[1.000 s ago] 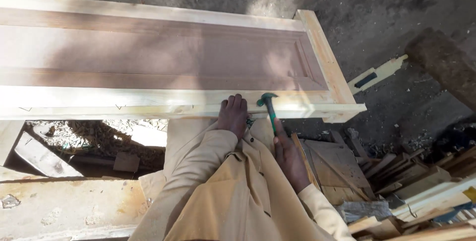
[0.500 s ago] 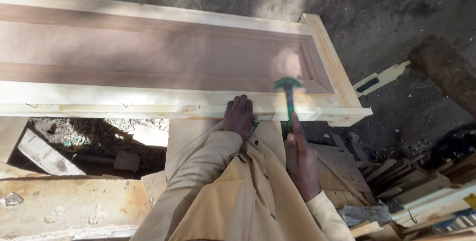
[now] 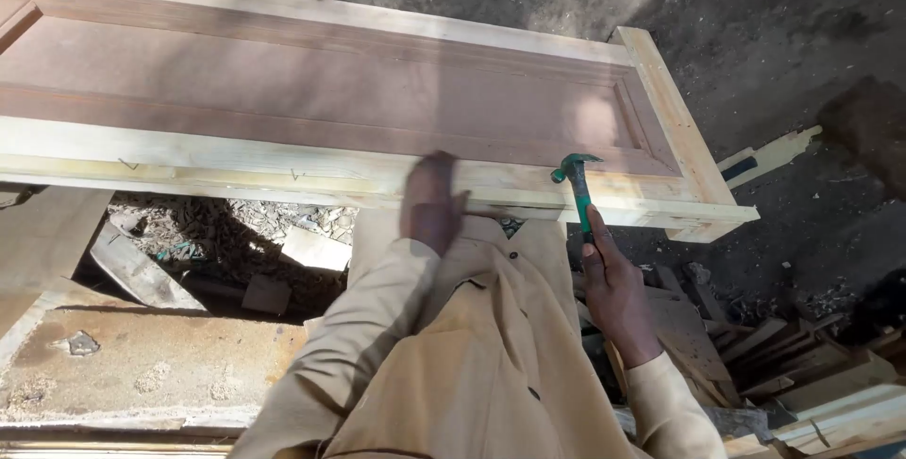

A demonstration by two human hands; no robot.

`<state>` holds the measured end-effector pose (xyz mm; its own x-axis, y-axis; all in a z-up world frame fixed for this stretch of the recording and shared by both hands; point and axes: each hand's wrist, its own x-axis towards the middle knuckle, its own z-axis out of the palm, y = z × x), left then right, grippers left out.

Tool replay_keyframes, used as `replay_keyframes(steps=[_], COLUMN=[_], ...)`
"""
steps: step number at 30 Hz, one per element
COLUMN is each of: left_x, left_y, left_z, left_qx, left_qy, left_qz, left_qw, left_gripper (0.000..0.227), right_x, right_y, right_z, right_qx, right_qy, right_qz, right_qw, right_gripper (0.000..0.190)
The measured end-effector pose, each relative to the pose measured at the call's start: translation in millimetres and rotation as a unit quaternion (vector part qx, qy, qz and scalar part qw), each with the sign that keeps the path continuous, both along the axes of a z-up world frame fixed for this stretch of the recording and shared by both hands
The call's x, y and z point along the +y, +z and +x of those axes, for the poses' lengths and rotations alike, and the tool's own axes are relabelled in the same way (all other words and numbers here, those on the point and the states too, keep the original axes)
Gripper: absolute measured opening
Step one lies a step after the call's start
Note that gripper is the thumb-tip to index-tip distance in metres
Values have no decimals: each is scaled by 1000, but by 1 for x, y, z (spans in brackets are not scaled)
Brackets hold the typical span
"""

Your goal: Hammering nails into a wooden frame to assemble the components.

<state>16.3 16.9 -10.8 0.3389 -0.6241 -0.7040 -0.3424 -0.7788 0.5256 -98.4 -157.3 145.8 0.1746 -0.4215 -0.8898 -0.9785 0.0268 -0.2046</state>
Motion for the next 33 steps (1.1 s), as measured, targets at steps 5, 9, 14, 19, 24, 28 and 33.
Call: replay_keyframes(steps=[5, 9, 14, 19, 24, 28, 33], left_x=[82, 70, 72, 83, 80, 74, 73], left_y=[-63, -68, -40, -45, -42, -35, -39], left_z=[40, 39, 55, 44, 48, 53, 54], left_qx=[5, -19, 9, 11, 12, 24, 14], left_qy=[-108, -202, -168, -176, -140, -139, -148], left_qz=[14, -13, 50, 54, 70, 108, 128], left_qw=[994, 979, 984, 983, 988, 984, 981], left_gripper=[36, 41, 33, 28, 27, 25, 30], right_x=[27, 51, 72, 84, 104, 111, 112], right_y=[-4, -6, 7, 12, -11, -10, 1], right_z=[26, 59, 76, 87, 58, 61, 76], right_qx=[-41, -81, -117, -117, -133, -142, -173], right_qy=[-8, -28, -2, -13, -18, 19, 10], right_qz=[38, 43, 38, 31, 33, 33, -18], right_qw=[998, 995, 992, 992, 990, 989, 985], right_gripper=[48, 47, 47, 46, 45, 47, 46])
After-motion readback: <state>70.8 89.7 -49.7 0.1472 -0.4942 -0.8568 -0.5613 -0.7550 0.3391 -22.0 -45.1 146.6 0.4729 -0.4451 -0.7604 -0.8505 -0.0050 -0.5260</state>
